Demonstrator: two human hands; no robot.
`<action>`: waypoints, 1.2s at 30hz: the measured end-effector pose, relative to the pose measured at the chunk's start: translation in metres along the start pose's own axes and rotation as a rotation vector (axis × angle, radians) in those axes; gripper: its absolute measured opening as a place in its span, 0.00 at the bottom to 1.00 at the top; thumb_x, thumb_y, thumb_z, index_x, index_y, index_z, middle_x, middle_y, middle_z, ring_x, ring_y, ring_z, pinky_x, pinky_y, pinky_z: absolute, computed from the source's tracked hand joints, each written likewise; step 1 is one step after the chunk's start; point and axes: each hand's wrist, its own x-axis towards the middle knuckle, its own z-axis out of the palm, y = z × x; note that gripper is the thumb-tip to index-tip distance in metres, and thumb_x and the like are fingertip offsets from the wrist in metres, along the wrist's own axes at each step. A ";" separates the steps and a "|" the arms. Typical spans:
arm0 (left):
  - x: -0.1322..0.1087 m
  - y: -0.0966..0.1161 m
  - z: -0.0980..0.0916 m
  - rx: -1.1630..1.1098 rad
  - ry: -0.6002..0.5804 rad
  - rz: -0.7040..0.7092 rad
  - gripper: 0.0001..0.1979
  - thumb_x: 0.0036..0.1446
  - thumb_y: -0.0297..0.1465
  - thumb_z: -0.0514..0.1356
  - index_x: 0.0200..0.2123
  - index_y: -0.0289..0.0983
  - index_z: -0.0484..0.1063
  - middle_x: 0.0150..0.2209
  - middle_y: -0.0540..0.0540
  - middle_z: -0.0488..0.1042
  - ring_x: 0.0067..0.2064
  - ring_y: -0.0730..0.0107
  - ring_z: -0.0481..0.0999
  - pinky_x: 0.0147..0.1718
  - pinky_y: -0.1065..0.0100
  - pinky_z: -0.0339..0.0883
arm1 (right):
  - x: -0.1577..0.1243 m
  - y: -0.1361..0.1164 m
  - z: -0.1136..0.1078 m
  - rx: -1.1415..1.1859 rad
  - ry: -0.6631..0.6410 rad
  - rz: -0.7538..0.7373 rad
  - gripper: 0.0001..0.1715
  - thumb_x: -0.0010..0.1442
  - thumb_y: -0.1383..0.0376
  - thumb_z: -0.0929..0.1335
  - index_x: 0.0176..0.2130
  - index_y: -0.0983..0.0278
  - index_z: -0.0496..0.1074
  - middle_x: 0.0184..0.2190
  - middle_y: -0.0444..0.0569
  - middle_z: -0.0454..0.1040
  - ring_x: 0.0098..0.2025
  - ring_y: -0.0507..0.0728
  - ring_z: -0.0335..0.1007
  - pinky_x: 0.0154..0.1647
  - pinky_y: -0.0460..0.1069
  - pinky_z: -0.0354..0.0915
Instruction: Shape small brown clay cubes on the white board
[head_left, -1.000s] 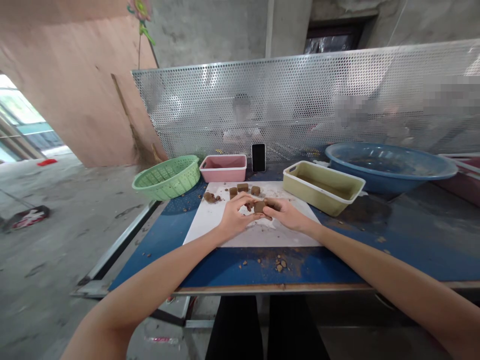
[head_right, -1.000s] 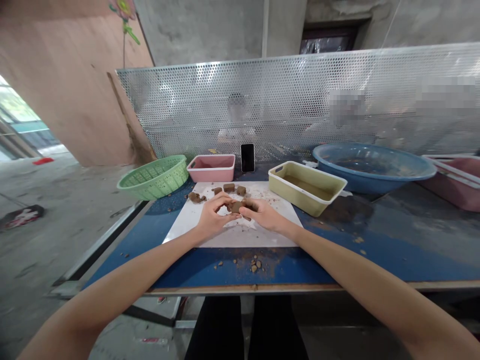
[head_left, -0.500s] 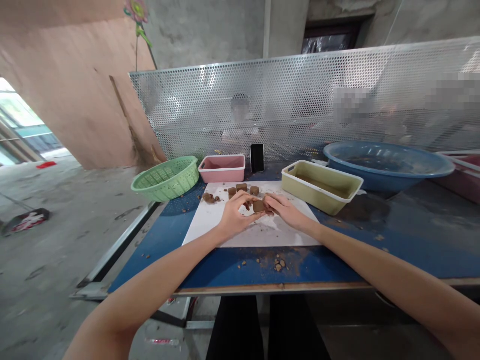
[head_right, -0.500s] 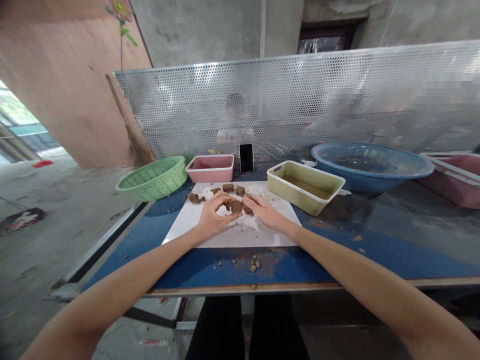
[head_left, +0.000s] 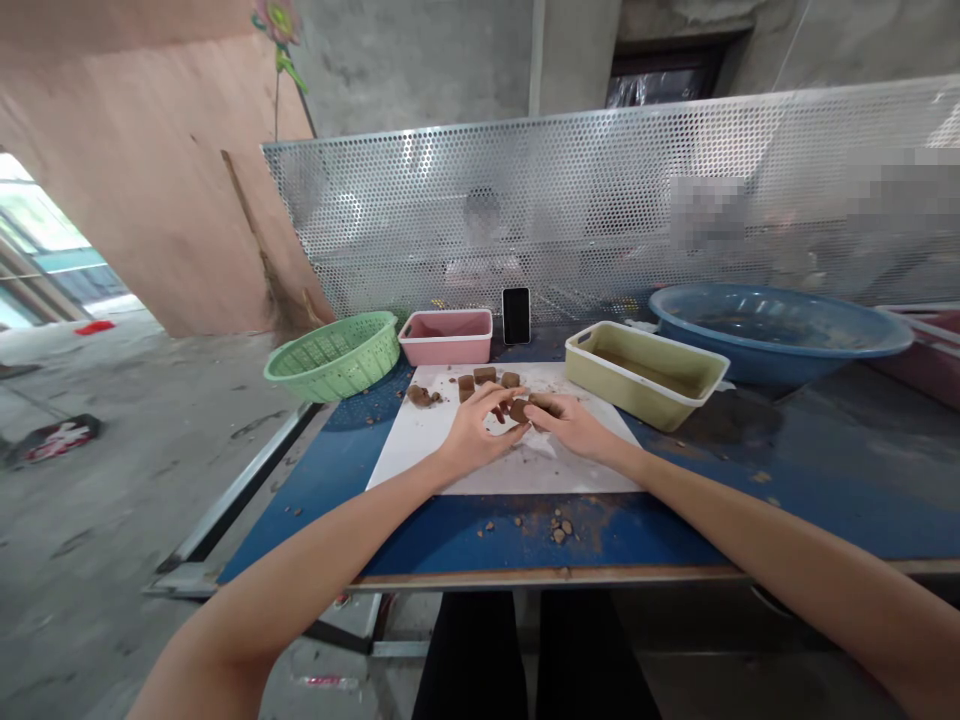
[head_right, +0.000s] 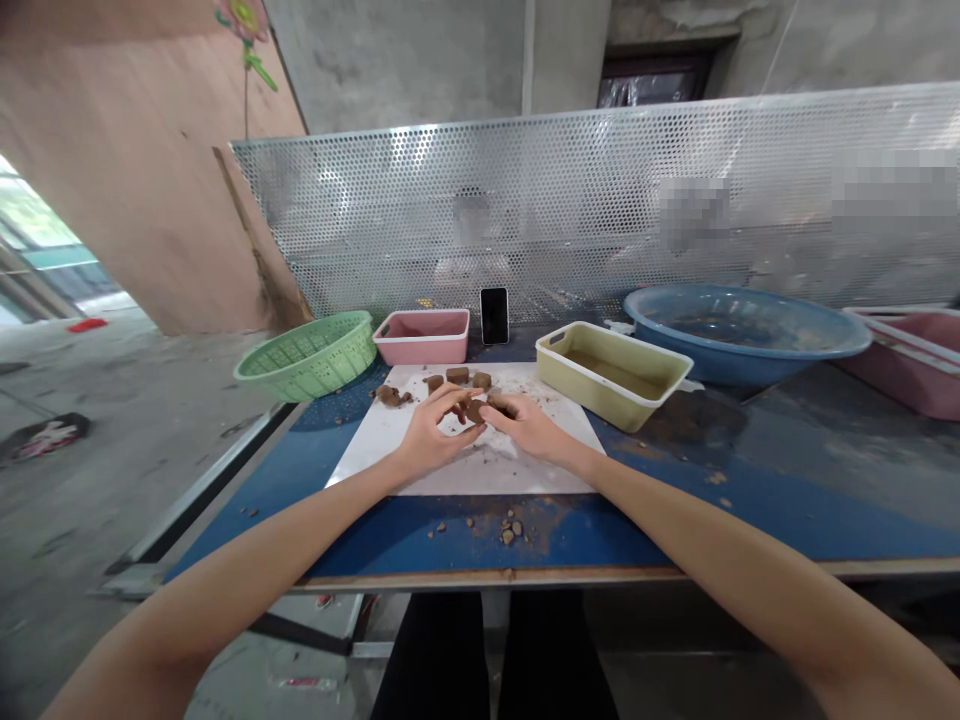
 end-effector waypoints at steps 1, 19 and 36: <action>0.000 -0.001 0.000 0.001 -0.004 0.000 0.22 0.62 0.32 0.71 0.58 0.37 0.78 0.46 0.41 0.78 0.42 0.66 0.77 0.37 0.66 0.77 | 0.000 -0.001 0.000 -0.001 0.000 -0.007 0.23 0.72 0.47 0.64 0.39 0.61 0.77 0.34 0.48 0.77 0.37 0.58 0.70 0.42 0.52 0.65; 0.001 0.000 -0.003 0.060 0.003 -0.001 0.19 0.60 0.42 0.74 0.47 0.37 0.79 0.42 0.43 0.78 0.39 0.66 0.76 0.38 0.65 0.74 | -0.003 0.008 0.004 0.118 0.019 0.070 0.29 0.71 0.37 0.63 0.37 0.57 0.70 0.35 0.49 0.71 0.38 0.60 0.66 0.41 0.55 0.66; -0.003 -0.003 0.003 0.009 0.021 -0.079 0.20 0.63 0.31 0.69 0.58 0.38 0.76 0.51 0.40 0.82 0.44 0.65 0.82 0.42 0.63 0.80 | -0.002 0.007 -0.001 0.059 -0.032 0.042 0.32 0.73 0.39 0.62 0.29 0.59 0.61 0.26 0.43 0.60 0.29 0.56 0.54 0.33 0.53 0.54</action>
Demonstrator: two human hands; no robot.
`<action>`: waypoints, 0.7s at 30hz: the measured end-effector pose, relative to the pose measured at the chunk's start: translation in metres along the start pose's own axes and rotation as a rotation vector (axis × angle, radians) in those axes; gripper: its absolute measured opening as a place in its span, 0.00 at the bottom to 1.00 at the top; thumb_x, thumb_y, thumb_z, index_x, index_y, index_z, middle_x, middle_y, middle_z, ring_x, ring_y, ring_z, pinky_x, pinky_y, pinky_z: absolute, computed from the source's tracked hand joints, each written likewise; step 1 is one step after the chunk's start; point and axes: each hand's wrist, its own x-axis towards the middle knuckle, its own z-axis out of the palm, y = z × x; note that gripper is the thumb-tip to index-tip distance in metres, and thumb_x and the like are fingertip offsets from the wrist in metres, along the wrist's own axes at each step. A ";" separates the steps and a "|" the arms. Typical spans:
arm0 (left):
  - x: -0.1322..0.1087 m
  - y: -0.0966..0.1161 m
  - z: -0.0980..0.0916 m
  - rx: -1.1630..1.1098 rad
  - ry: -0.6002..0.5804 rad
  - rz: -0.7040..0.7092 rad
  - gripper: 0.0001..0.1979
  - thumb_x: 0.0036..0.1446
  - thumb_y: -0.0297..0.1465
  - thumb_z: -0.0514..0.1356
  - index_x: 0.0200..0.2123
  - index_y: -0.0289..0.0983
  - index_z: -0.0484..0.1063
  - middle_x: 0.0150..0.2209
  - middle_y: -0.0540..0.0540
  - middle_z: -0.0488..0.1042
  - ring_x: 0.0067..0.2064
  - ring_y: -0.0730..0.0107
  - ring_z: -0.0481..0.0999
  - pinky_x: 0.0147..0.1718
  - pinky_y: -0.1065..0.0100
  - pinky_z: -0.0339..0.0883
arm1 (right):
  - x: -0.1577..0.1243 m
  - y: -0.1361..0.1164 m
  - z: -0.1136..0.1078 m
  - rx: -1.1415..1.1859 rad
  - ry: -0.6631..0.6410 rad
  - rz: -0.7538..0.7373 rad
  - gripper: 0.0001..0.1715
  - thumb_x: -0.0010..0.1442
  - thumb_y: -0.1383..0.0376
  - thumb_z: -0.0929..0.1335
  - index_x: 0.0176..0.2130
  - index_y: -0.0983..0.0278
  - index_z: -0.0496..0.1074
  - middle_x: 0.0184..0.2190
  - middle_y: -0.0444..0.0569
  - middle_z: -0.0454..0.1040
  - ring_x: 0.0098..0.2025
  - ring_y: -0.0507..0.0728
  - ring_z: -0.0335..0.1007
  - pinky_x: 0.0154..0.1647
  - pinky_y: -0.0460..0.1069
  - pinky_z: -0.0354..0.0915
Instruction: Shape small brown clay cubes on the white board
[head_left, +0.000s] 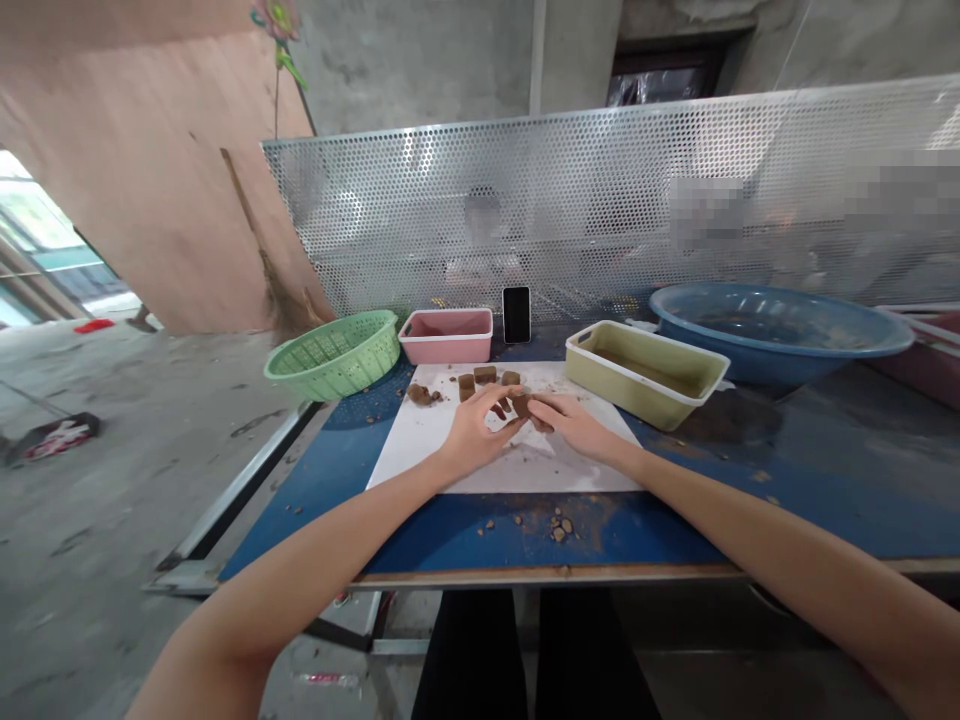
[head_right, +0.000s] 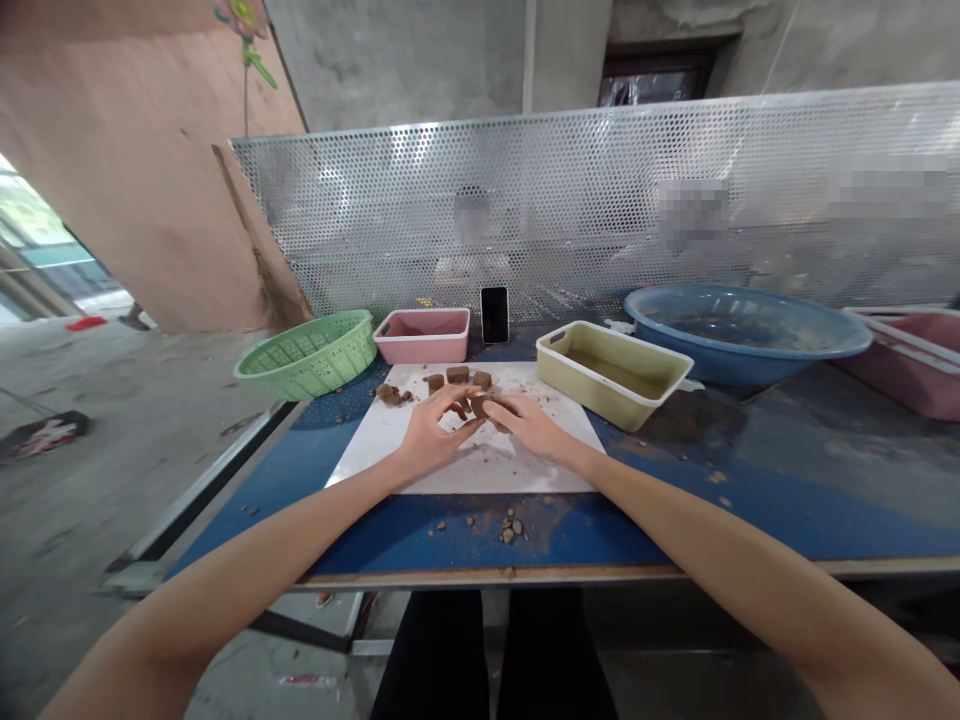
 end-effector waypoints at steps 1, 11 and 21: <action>-0.001 0.001 0.000 -0.010 -0.003 -0.019 0.23 0.63 0.31 0.69 0.61 0.38 0.74 0.52 0.40 0.82 0.42 0.66 0.82 0.41 0.63 0.80 | 0.000 0.001 0.000 -0.015 -0.010 0.005 0.32 0.72 0.38 0.62 0.29 0.59 0.62 0.26 0.43 0.60 0.29 0.55 0.54 0.33 0.53 0.53; -0.003 0.002 0.001 -0.015 -0.019 0.004 0.32 0.59 0.30 0.71 0.66 0.40 0.69 0.55 0.40 0.81 0.42 0.67 0.81 0.42 0.63 0.79 | 0.003 0.013 0.005 0.048 -0.038 0.060 0.32 0.69 0.36 0.66 0.32 0.60 0.66 0.27 0.41 0.59 0.29 0.53 0.53 0.31 0.51 0.52; -0.005 -0.002 -0.001 0.090 0.004 0.047 0.26 0.64 0.34 0.70 0.64 0.42 0.71 0.51 0.42 0.82 0.45 0.63 0.80 0.48 0.58 0.79 | 0.000 0.006 0.003 0.017 -0.088 0.019 0.34 0.71 0.35 0.63 0.31 0.59 0.63 0.27 0.42 0.60 0.29 0.54 0.54 0.32 0.51 0.54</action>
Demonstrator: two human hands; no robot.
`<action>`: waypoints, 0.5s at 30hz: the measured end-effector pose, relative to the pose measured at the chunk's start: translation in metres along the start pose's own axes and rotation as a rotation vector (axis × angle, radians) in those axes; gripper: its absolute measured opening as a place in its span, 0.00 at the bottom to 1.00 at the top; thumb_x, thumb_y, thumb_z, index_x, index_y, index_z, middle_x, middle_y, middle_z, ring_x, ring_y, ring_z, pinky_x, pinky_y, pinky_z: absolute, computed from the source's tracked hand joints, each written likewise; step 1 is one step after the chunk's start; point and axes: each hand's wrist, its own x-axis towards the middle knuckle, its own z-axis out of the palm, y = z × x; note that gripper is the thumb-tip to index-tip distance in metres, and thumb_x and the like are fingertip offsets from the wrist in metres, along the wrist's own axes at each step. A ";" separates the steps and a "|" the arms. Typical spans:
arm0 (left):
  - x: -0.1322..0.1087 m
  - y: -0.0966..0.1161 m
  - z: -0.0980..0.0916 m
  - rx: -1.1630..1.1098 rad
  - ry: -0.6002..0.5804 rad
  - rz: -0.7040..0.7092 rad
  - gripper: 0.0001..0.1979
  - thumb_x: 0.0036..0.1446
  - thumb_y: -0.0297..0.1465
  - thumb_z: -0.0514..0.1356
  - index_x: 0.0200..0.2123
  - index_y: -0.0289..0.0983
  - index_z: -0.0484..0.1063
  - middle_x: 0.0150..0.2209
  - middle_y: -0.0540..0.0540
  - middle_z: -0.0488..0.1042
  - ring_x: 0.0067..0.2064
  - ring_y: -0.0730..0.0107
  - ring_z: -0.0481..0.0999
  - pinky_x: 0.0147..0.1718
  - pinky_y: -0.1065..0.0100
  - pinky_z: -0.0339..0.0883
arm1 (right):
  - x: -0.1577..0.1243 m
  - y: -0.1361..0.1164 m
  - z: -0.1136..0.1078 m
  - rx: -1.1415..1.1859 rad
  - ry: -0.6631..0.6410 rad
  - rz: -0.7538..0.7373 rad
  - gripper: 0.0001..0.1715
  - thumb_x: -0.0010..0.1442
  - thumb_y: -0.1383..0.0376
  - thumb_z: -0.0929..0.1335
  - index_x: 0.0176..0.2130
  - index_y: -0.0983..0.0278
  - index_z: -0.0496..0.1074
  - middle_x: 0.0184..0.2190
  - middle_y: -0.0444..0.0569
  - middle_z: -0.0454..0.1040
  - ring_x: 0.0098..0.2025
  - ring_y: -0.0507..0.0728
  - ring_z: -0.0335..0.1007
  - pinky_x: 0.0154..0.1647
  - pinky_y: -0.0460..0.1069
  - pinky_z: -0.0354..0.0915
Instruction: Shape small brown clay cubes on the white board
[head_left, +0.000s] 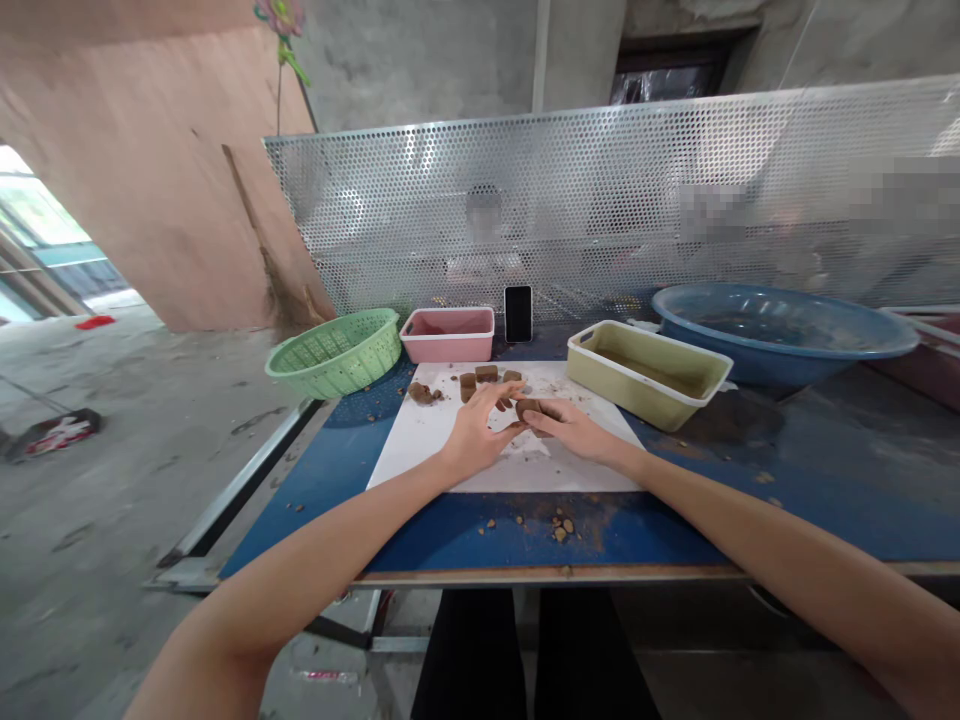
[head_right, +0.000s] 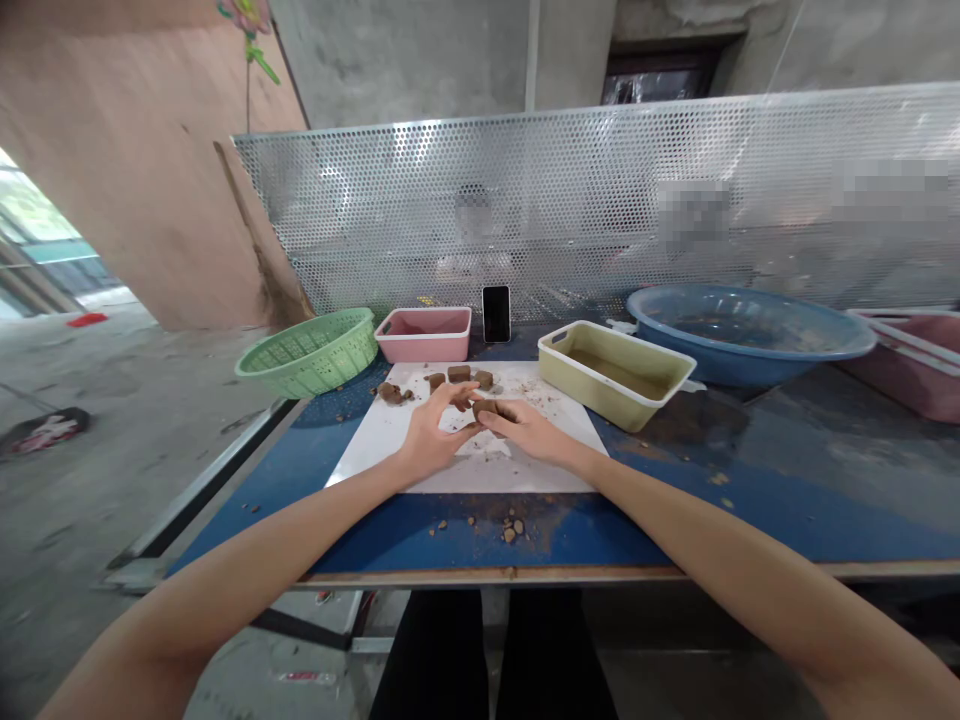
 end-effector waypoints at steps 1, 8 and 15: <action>0.000 0.001 -0.001 0.000 0.001 -0.001 0.26 0.64 0.35 0.70 0.64 0.42 0.71 0.51 0.42 0.82 0.45 0.62 0.80 0.48 0.57 0.79 | 0.000 0.000 -0.001 -0.004 -0.001 -0.001 0.35 0.71 0.34 0.62 0.31 0.59 0.63 0.27 0.42 0.61 0.30 0.55 0.55 0.33 0.51 0.54; 0.002 0.007 -0.003 -0.026 -0.020 0.022 0.26 0.64 0.35 0.71 0.63 0.42 0.71 0.53 0.41 0.82 0.47 0.59 0.80 0.50 0.55 0.77 | -0.001 0.002 -0.002 0.034 0.021 -0.010 0.35 0.71 0.35 0.62 0.29 0.59 0.62 0.27 0.43 0.59 0.30 0.55 0.53 0.34 0.52 0.53; 0.003 0.007 -0.002 0.029 -0.006 0.127 0.24 0.63 0.37 0.72 0.60 0.41 0.74 0.51 0.40 0.82 0.52 0.54 0.79 0.53 0.52 0.75 | -0.001 -0.007 0.002 -0.045 0.070 -0.033 0.36 0.71 0.34 0.61 0.29 0.59 0.62 0.27 0.44 0.61 0.31 0.56 0.56 0.36 0.53 0.56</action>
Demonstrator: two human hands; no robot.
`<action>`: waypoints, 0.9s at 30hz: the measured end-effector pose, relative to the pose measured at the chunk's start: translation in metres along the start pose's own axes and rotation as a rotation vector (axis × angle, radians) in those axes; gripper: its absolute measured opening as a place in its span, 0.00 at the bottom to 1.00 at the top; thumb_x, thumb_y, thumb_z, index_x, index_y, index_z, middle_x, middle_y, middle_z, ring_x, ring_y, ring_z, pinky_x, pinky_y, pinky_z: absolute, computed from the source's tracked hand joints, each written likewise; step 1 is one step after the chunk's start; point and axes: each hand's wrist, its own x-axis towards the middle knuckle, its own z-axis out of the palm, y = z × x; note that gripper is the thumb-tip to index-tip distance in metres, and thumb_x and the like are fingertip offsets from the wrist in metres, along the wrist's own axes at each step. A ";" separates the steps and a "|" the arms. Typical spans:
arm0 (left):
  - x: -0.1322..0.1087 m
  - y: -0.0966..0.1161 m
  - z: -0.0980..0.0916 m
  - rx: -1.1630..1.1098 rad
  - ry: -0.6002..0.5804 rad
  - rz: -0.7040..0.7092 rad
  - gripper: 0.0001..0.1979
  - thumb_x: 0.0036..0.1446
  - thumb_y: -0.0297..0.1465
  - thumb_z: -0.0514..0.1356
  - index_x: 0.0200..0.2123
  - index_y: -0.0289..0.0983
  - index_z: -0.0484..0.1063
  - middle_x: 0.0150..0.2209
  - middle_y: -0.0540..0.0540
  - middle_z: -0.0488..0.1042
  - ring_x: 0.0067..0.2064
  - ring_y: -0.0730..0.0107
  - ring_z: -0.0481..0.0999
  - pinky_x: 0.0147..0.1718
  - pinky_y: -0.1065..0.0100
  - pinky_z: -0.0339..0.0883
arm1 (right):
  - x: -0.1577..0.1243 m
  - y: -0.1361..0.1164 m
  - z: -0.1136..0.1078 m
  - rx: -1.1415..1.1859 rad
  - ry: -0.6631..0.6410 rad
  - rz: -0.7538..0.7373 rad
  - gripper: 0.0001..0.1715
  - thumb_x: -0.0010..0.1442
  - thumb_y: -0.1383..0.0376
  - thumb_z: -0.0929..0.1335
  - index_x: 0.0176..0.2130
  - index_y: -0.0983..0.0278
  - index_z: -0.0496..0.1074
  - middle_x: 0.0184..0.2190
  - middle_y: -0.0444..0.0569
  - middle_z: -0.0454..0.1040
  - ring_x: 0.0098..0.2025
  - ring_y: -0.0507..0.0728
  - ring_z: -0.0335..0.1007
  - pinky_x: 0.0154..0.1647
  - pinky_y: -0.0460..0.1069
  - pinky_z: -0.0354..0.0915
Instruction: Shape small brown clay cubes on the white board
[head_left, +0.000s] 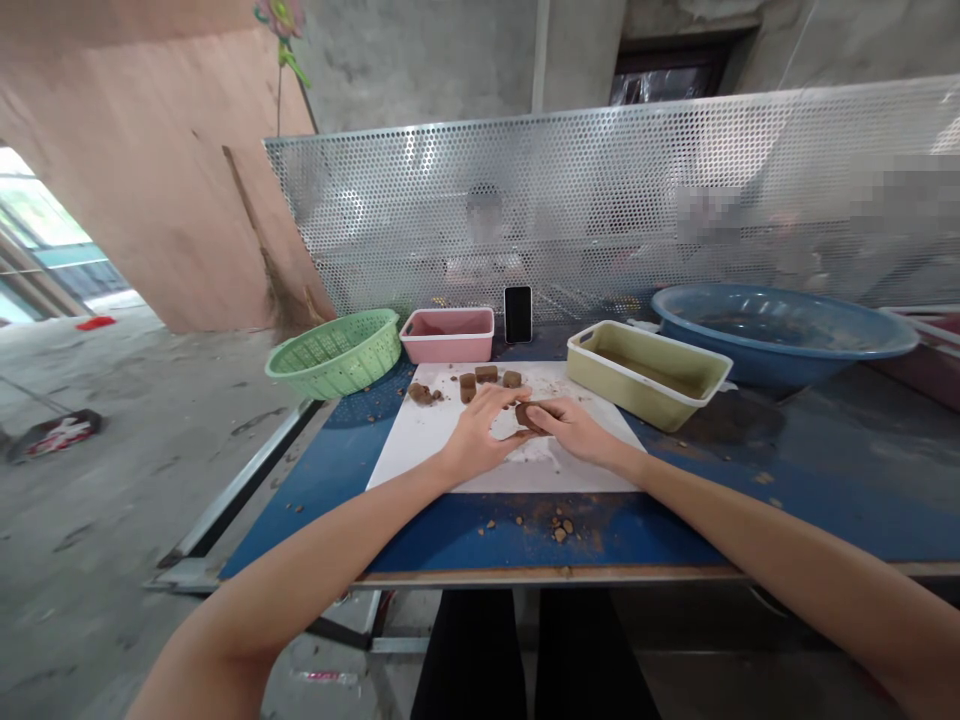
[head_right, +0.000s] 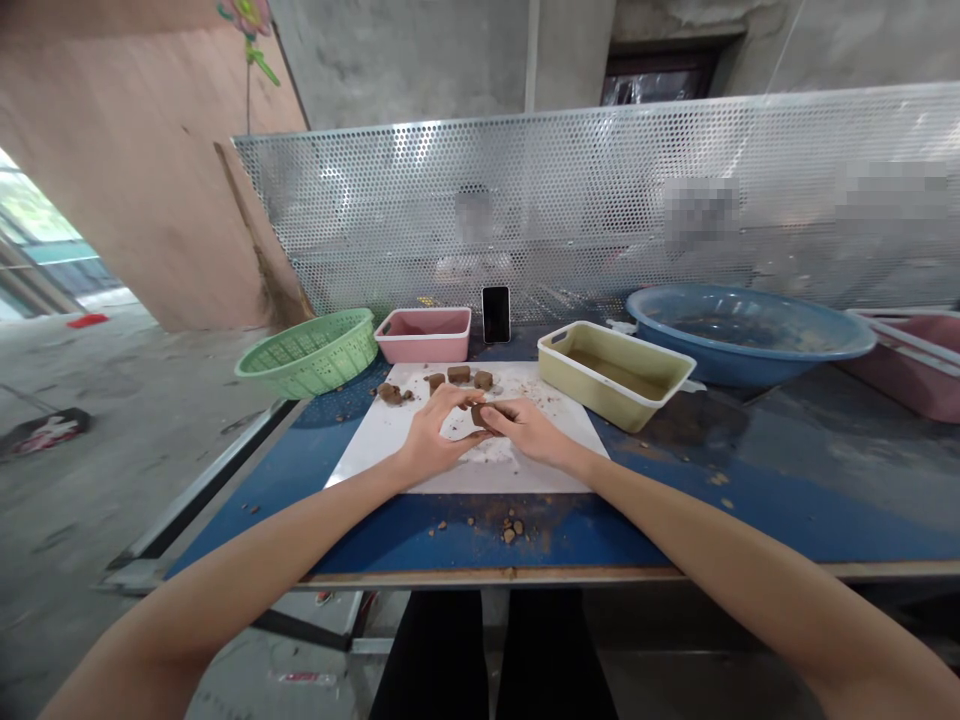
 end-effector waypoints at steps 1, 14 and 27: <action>0.000 -0.001 0.000 0.003 0.012 0.015 0.24 0.63 0.37 0.72 0.60 0.41 0.74 0.50 0.40 0.82 0.53 0.54 0.79 0.54 0.51 0.75 | 0.000 -0.001 0.000 -0.009 0.001 -0.005 0.36 0.70 0.33 0.61 0.29 0.59 0.62 0.27 0.44 0.61 0.31 0.56 0.56 0.36 0.53 0.56; 0.000 -0.003 -0.001 0.008 0.067 0.046 0.22 0.64 0.37 0.72 0.59 0.41 0.77 0.48 0.42 0.84 0.51 0.59 0.81 0.51 0.57 0.78 | -0.004 -0.004 -0.003 -0.046 -0.024 -0.029 0.33 0.74 0.37 0.61 0.34 0.60 0.67 0.30 0.45 0.65 0.33 0.57 0.60 0.37 0.51 0.58; 0.002 0.002 -0.003 0.035 0.115 0.043 0.25 0.63 0.37 0.73 0.61 0.42 0.75 0.50 0.41 0.85 0.50 0.58 0.81 0.54 0.53 0.77 | -0.005 -0.002 -0.001 0.030 0.023 -0.029 0.32 0.73 0.38 0.63 0.34 0.61 0.74 0.29 0.46 0.68 0.32 0.56 0.61 0.36 0.52 0.59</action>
